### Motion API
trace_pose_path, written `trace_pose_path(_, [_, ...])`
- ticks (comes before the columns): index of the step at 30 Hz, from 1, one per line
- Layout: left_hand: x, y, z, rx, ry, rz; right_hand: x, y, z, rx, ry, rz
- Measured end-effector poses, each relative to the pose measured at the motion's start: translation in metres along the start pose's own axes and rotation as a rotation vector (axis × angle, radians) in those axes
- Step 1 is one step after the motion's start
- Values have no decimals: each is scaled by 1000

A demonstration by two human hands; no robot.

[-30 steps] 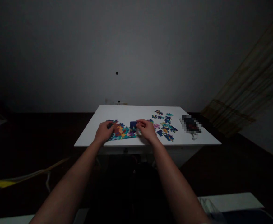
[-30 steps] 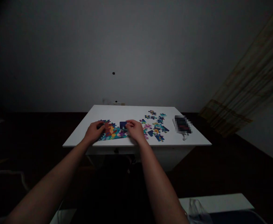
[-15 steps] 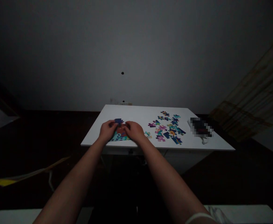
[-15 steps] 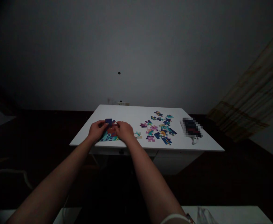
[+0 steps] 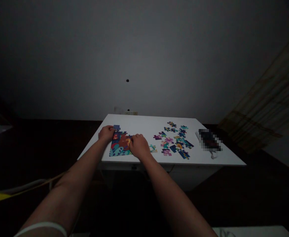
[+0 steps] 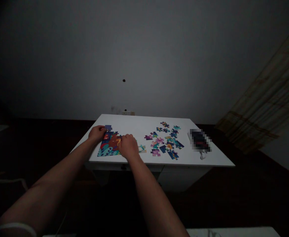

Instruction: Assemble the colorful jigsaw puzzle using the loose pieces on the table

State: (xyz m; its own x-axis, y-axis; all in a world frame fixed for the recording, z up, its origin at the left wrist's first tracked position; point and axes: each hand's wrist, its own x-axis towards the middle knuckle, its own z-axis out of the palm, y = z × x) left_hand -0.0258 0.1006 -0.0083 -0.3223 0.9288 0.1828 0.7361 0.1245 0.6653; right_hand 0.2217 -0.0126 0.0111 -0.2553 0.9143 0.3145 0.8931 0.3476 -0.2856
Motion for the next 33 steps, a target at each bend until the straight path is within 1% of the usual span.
trace_pose_path(3, [-4,0,0,7,-9,-51,0,0,0,3,-6,5])
trace_pose_path(6, [-11,0,-1,1,-22,-66,0,-1,-2,7,-16,10])
trace_pose_path(13, [-18,7,-6,71,-8,8,-1,-2,-4,30,-34,27])
trace_pose_path(19, [-23,14,-9,123,-8,9,-1,-2,-6,52,-53,32])
trace_pose_path(25, [-25,20,-10,239,-30,11,-1,0,-4,80,-53,41])
trace_pose_path(33, [-22,19,-9,290,-57,24,1,-1,-6,57,-67,28])
